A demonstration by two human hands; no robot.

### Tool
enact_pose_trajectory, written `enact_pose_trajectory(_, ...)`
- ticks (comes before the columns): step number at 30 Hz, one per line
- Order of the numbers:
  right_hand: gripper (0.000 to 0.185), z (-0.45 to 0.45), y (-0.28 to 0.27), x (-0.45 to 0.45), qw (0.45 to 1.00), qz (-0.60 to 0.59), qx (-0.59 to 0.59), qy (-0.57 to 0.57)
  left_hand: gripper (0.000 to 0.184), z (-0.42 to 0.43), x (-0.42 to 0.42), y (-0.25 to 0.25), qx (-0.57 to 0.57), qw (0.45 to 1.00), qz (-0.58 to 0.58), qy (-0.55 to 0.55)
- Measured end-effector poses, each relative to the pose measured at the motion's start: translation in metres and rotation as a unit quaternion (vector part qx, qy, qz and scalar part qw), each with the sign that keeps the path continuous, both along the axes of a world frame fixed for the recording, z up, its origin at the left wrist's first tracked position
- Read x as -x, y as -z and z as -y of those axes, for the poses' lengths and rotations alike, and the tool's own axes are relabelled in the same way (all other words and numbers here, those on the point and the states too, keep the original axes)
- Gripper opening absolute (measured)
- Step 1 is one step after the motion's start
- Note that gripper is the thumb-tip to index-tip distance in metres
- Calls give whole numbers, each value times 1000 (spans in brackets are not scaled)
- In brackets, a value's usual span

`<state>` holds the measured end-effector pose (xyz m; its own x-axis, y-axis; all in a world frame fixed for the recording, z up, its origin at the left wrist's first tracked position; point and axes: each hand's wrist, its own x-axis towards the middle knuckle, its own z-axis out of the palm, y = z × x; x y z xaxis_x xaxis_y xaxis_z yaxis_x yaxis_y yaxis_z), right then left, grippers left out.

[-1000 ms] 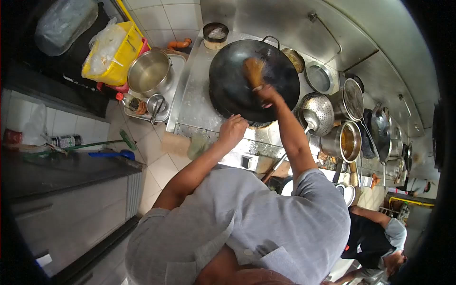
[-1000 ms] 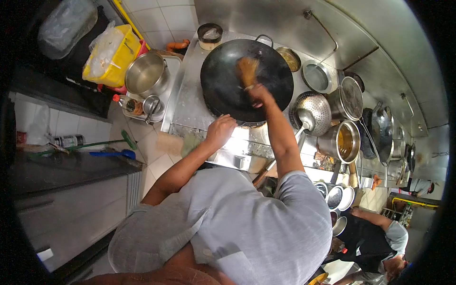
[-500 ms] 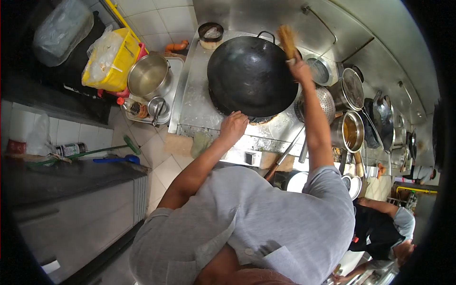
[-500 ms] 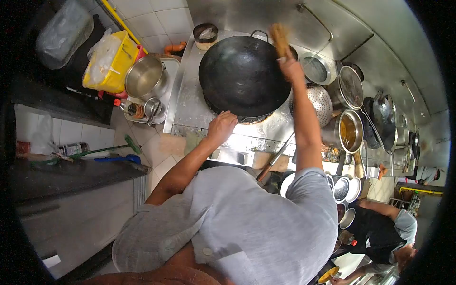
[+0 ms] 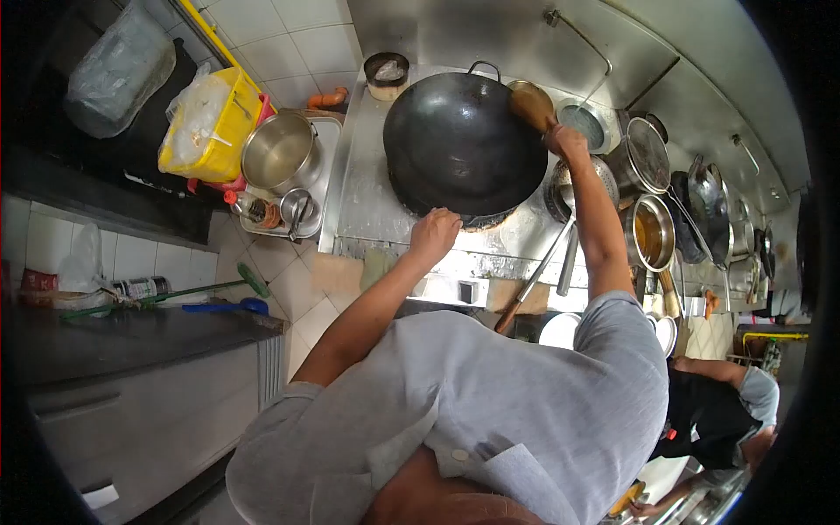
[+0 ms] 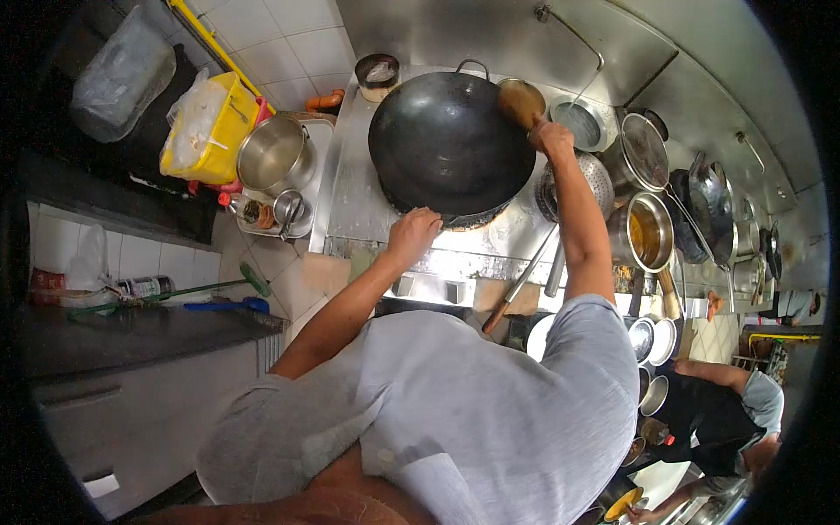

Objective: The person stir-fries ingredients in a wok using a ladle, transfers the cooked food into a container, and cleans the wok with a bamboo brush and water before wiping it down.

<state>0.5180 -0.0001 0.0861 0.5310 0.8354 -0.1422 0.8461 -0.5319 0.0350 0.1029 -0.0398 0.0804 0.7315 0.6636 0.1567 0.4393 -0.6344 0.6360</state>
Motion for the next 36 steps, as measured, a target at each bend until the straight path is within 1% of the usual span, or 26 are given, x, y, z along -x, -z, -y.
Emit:
enact_pose_trajectory(1,53,12,-23,15,992,-12,-114,58,14,2,1,4,-3,1000,19,-3)
enact_pose_trajectory(2,53,24,-38,38,991,-13,-114,62,14,3,3,7,-5,999,38,-3)
enact_pose_trajectory(4,63,49,-60,85,949,-79,-246,178,13,3,3,11,-18,999,48,2)
enact_pose_trajectory(5,68,65,-51,96,934,-135,-274,185,12,2,1,11,-30,998,61,-1)
enact_pose_trajectory(6,70,81,-26,110,904,-153,-355,182,12,1,0,11,-29,998,64,0)
enact_pose_trajectory(8,68,119,8,153,873,-168,-416,189,17,1,3,11,-10,999,31,-3)
enact_pose_trajectory(9,67,138,-3,190,852,-235,-392,253,17,1,5,11,-9,999,32,-1)
enact_pose_trajectory(10,67,155,15,216,837,-211,-440,248,17,1,5,10,-16,999,42,-2)
enact_pose_trajectory(12,68,189,34,262,821,-243,-411,312,18,0,5,11,-20,998,53,3)
enact_pose_trajectory(14,70,217,72,289,845,-208,-367,329,12,1,4,13,-60,994,90,0)
enact_pose_trajectory(15,72,226,71,299,841,-257,-323,350,12,1,3,13,-57,994,93,12)
enact_pose_trajectory(17,71,236,83,308,858,-260,-242,370,12,-1,3,11,-53,996,65,17)
enact_pose_trajectory(18,71,239,89,312,868,-248,-218,371,19,-2,3,6,-10,1000,11,24)
enact_pose_trajectory(20,70,247,105,314,882,-241,-179,364,19,-3,4,8,-13,999,25,39)
enact_pose_trajectory(21,68,262,143,310,904,-232,-186,307,19,-4,5,8,-16,999,36,35)
enact_pose_trajectory(23,62,273,119,334,941,-159,-132,268,23,-6,8,7,0,998,23,60)
enact_pose_trajectory(24,62,281,110,347,935,-154,-136,290,25,-7,10,11,-1,997,40,58)
enact_pose_trajectory(26,52,298,95,373,924,-112,-247,271,31,-11,12,16,6,995,57,78)
enact_pose_trajectory(27,52,307,74,385,914,-98,-251,304,34,-13,12,21,9,994,56,92)
enact_pose_trajectory(28,52,316,48,400,886,-181,-272,330,38,-17,10,28,5,993,42,112)
enact_pose_trajectory(29,53,328,32,413,848,-259,-297,353,32,-19,10,24,16,990,47,134)
enact_pose_trajectory(30,43,343,27,425,825,-250,-340,375,32,-20,11,7,59,987,45,144)
enact_pose_trajectory(32,40,369,-7,440,789,-194,-401,424,36,-29,3,-2,52,983,88,150)
enact_pose_trajectory(34,34,394,-69,450,743,-143,-486,438,35,-30,-4,-52,77,965,187,170)
enact_pose_trajectory(35,32,409,-104,453,747,-100,-506,419,32,-34,-10,-79,116,948,229,187)
enact_pose_trajectory(36,31,420,-145,456,772,-22,-506,384,30,-30,-9,-125,171,927,262,205)
